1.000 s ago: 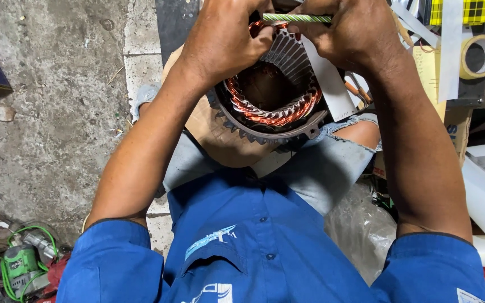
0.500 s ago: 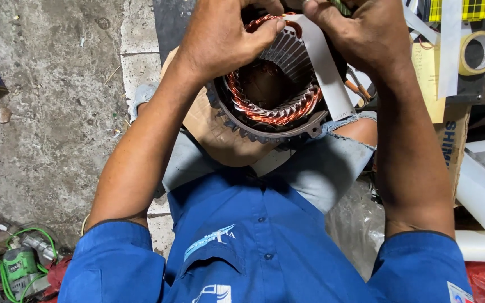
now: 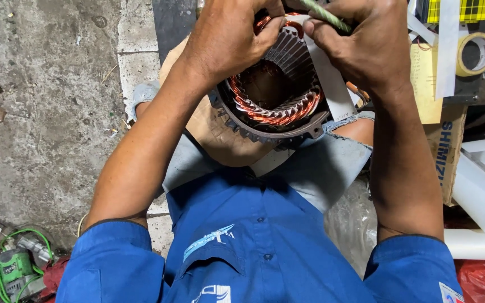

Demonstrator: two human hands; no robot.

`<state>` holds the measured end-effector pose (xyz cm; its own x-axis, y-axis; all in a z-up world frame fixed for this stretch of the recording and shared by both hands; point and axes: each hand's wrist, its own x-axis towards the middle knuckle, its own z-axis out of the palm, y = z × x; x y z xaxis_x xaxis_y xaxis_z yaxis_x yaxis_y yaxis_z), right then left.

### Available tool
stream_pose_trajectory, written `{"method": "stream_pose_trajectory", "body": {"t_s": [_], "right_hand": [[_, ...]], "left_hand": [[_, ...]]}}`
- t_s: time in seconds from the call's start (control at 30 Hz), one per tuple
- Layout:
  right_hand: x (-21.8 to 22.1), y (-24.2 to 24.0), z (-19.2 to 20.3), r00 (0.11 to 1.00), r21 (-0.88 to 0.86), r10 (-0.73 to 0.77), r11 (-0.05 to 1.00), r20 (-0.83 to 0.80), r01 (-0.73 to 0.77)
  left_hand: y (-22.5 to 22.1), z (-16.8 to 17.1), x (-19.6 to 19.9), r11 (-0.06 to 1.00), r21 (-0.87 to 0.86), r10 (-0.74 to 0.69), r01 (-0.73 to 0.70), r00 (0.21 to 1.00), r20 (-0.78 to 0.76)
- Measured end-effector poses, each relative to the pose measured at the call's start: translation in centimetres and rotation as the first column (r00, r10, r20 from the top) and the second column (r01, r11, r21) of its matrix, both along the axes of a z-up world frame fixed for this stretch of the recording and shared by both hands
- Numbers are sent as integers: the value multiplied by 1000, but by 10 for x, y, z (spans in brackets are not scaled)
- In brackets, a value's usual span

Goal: The person is cutting strips of insulation paper and inserting them into the slots of an electric motor stator.

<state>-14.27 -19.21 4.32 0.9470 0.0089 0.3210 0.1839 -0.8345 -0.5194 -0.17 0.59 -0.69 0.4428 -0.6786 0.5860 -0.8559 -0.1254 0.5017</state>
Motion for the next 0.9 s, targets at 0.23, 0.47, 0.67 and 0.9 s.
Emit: {"method": "stream_pose_trajectory", "body": {"t_s": [0.23, 0.47, 0.67, 0.9], "right_hand": [[2, -5, -9, 999, -63, -20, 998, 26, 22], [9, -4, -4, 1000, -57, 23, 998, 22, -21], [11, -3, -3, 1000, -59, 1, 998, 31, 1], [-12, 5, 1, 986, 256, -153, 958, 73, 130]], "left_hand": [[-6, -10, 3, 999, 30, -13, 11, 997, 74], [-7, -4, 3, 999, -14, -43, 44, 998, 38], [-12, 5, 5, 996, -48, -68, 71, 995, 67], [-4, 12, -1, 994, -19, -109, 110, 994, 17]]}}
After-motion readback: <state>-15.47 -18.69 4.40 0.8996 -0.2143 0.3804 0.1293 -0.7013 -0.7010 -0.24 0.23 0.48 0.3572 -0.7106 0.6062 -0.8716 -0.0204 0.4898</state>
